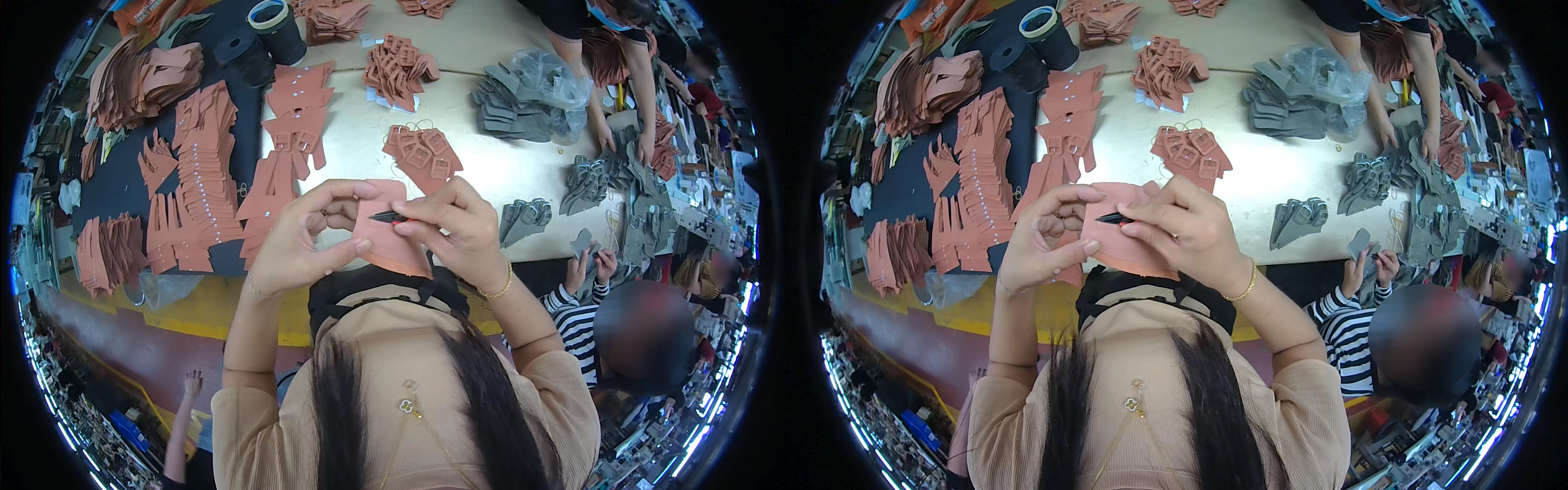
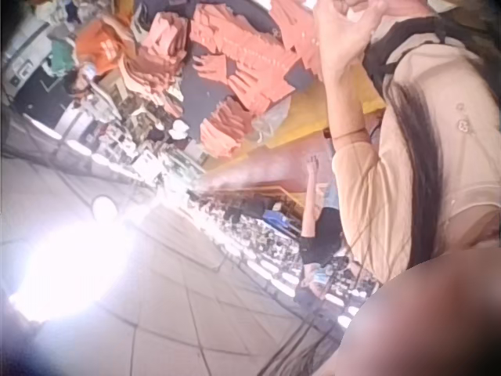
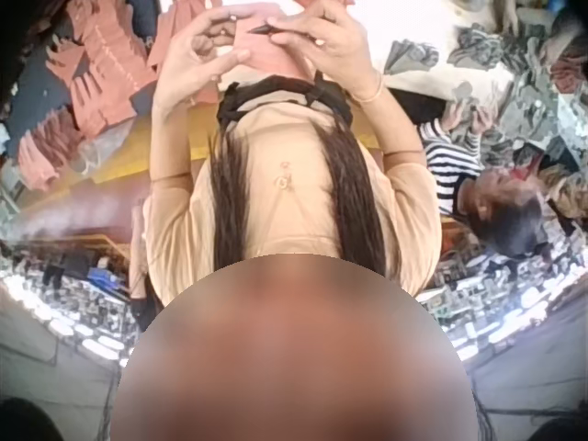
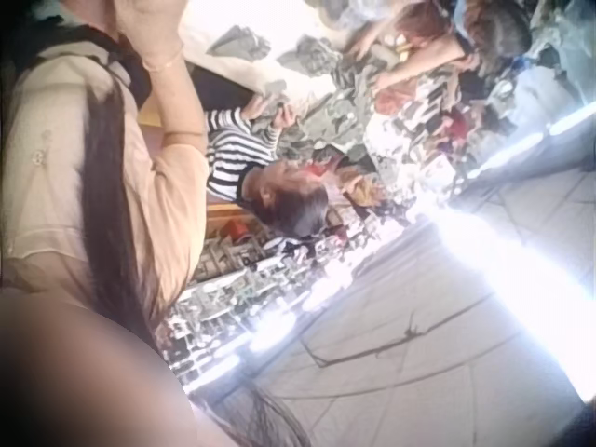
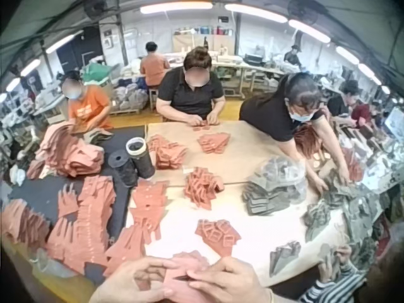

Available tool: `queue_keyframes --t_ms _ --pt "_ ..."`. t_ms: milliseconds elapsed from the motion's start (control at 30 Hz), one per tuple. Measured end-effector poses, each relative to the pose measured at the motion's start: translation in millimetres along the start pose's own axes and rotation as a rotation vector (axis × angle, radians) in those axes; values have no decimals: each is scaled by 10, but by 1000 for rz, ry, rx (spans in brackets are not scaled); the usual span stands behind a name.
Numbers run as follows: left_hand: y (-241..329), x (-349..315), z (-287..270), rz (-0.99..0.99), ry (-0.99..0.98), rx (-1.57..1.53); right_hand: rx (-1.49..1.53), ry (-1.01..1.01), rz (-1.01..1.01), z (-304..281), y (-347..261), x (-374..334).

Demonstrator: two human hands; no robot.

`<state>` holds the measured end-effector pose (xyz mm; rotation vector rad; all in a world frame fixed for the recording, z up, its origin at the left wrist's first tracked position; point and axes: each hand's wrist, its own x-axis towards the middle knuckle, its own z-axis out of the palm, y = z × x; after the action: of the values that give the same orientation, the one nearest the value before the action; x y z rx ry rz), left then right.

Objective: The person uses red-handled scissors to trim the edges of pink leather pieces at a worktable. They repeatedly pick up pieces, cut along the edges, and place the trimmed pieces into a growing stack. Another worker is visible across the table handling similar materials.

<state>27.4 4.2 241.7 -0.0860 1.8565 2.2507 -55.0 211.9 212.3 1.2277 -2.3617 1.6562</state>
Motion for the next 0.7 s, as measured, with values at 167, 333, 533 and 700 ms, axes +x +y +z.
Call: queue_keyframes --t_ms 167,333,533,700 --pt "8 -23 -16 58 33 -73 252 122 159 -44 11 -19" --pt "38 -34 -2 72 58 -49 86 47 53 -85 -82 -1" --pt "76 -30 57 122 46 93 -38 12 15 -40 -185 16" --pt "116 -75 65 118 83 168 -75 11 12 -41 -219 24"
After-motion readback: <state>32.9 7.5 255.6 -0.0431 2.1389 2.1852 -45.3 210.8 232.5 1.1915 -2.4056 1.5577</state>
